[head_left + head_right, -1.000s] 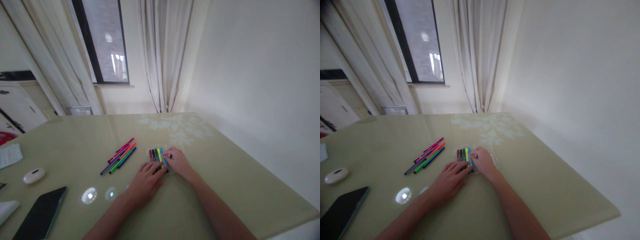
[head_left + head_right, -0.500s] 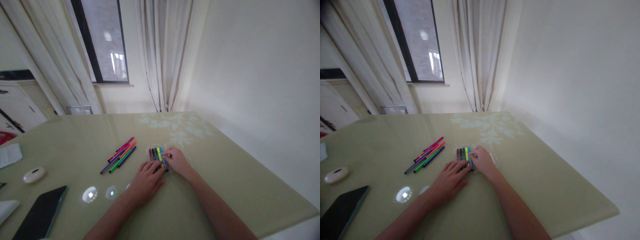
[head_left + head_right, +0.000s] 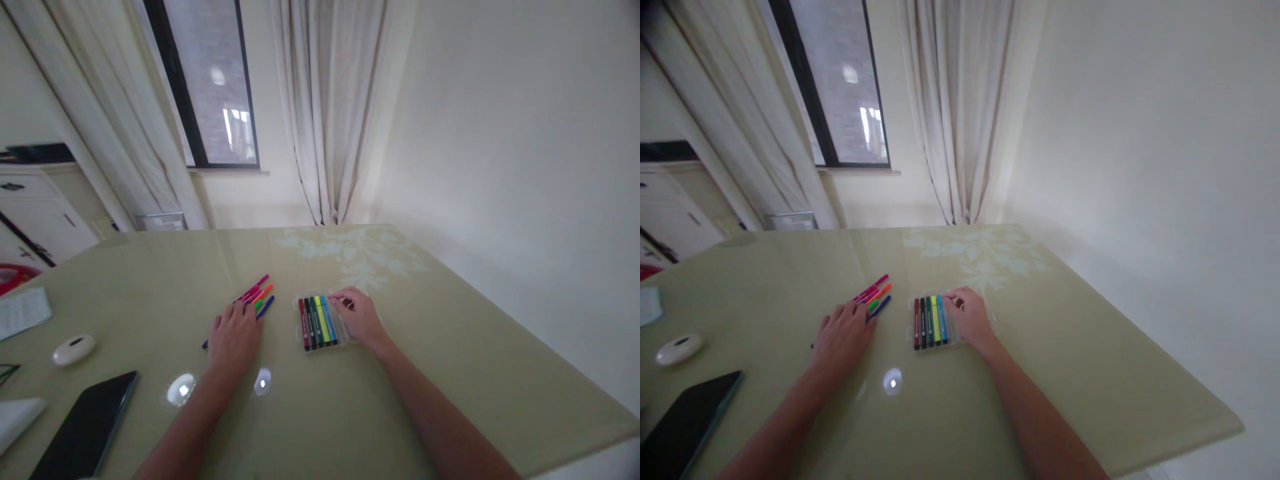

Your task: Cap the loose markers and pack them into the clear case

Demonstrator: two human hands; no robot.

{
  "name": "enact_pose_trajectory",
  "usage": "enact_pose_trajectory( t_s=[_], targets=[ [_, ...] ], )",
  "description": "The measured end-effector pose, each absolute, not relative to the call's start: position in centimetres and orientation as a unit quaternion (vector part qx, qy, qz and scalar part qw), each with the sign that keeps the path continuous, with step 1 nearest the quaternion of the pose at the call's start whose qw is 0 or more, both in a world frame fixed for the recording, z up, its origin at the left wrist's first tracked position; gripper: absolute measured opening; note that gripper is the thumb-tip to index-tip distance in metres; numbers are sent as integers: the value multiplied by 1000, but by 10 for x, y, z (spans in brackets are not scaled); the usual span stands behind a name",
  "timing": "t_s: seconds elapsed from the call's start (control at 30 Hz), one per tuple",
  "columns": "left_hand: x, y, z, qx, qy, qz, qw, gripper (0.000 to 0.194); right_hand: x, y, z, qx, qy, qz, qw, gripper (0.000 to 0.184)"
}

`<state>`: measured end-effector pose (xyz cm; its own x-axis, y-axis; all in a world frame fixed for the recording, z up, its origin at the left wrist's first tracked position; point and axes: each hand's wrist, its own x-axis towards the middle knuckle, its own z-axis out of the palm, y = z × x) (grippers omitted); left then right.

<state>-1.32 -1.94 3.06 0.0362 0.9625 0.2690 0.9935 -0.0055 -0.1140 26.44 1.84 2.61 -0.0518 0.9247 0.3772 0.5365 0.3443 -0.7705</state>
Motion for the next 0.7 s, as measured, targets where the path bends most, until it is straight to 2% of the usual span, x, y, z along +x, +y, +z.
enact_pose_trajectory(
  t_s=[0.13,0.23,0.43,0.57,0.7],
  targets=[
    [-8,-17,26,-731,-666,-73,129,23,267,19,26,-528,-674,222,467,17],
    [5,-18,23,-748,-637,-152,104,23,264,16,27,-521,-680,236,459,18],
    [35,-38,24,-798,-479,-359,70,30,246,5,33,-460,-671,385,436,33],
    [42,-47,25,-800,-453,-390,51,25,243,-2,42,-428,-612,487,453,36],
    [41,-48,24,-803,-435,-403,57,22,240,-8,44,-396,-593,555,428,40]
  ],
)
